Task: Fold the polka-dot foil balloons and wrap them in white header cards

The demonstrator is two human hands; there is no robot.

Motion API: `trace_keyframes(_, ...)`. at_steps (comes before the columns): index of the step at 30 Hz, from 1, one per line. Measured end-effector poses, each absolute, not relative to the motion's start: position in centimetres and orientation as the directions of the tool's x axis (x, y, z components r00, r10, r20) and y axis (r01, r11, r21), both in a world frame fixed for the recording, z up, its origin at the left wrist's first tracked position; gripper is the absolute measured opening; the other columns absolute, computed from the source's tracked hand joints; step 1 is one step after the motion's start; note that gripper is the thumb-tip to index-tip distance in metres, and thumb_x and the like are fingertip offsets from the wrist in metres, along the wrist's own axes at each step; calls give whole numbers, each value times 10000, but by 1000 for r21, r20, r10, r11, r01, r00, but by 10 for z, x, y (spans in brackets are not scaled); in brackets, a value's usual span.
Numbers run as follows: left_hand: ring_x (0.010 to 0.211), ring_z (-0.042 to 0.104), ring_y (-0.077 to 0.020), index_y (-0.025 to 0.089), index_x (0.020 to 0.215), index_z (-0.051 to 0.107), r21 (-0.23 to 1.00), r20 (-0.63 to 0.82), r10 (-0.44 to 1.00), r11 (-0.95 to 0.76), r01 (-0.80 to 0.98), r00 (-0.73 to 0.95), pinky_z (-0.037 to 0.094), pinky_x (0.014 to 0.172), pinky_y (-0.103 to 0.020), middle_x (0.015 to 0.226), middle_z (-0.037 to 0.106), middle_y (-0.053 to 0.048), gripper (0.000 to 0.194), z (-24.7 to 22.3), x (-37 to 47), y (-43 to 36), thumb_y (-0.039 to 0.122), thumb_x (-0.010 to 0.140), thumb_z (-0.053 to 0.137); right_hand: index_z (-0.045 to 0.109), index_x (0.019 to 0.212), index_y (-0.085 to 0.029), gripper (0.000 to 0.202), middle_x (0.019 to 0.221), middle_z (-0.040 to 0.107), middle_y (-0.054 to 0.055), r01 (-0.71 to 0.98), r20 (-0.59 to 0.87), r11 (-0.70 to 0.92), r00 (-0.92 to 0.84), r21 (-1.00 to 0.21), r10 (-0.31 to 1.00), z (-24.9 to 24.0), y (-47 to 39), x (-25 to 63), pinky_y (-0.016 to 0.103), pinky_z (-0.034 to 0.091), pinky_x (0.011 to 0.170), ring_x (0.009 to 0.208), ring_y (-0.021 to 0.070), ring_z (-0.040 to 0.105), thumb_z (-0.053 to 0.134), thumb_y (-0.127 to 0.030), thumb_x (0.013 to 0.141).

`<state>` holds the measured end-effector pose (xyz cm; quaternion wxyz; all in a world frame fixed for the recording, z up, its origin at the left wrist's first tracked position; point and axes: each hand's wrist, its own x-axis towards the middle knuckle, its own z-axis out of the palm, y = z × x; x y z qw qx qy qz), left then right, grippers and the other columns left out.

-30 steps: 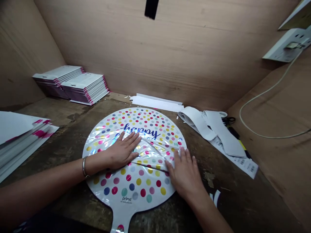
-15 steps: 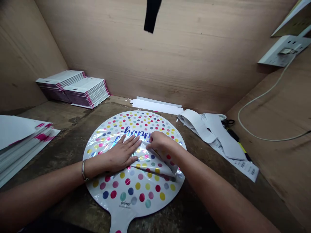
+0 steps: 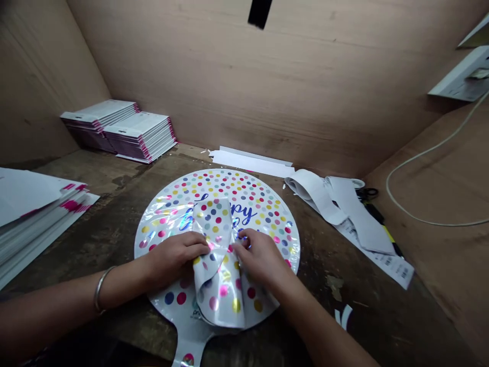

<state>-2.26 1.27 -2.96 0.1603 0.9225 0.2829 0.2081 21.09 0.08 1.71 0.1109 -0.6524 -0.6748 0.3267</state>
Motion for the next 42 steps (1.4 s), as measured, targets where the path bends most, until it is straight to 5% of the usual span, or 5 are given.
trace_keyframes(3,1091,536,-197,174,1045,613,531,288,580,-759,378,762,444,933,-313,1104,612,-77,246,-34,-30,9,105,847,483,372,1388,-273,652,1423,424,59,820,-88,325,-410,-471,908,20,-24,219,444,368,985,1222,272,436,568,-258,766)
trace_keyframes(7,1168,494,-200,177,1045,619,563,284,544,-761,322,790,428,969,-316,1157,598,-79,250,-32,-38,6,96,836,508,365,1392,-328,628,1477,340,-18,766,-152,527,-609,-368,778,17,-46,217,473,318,1025,1229,269,406,525,-217,796)
trace_keyframes(14,983,563,-221,201,1088,618,320,257,524,-839,440,812,435,899,-381,1012,656,-62,240,-23,-45,-5,161,873,520,364,1391,-338,710,1472,342,-53,806,-155,488,-558,-336,815,11,-56,214,504,318,1032,1252,306,360,624,-344,730)
trace_keyframes(32,897,600,-191,206,987,637,384,279,586,-794,471,761,433,817,-335,995,685,-39,216,-25,-46,-9,143,837,494,508,1306,-261,476,1358,510,-8,781,121,490,-484,-388,867,-13,-63,209,456,404,988,1165,251,440,476,-149,845)
trace_keyframes(42,810,536,-199,208,767,607,527,123,900,-417,741,419,380,733,-336,766,632,-13,200,-16,-36,-6,291,893,475,575,753,-206,227,755,622,57,822,90,124,-89,-556,992,-9,-47,194,336,433,663,760,214,545,429,-312,891)
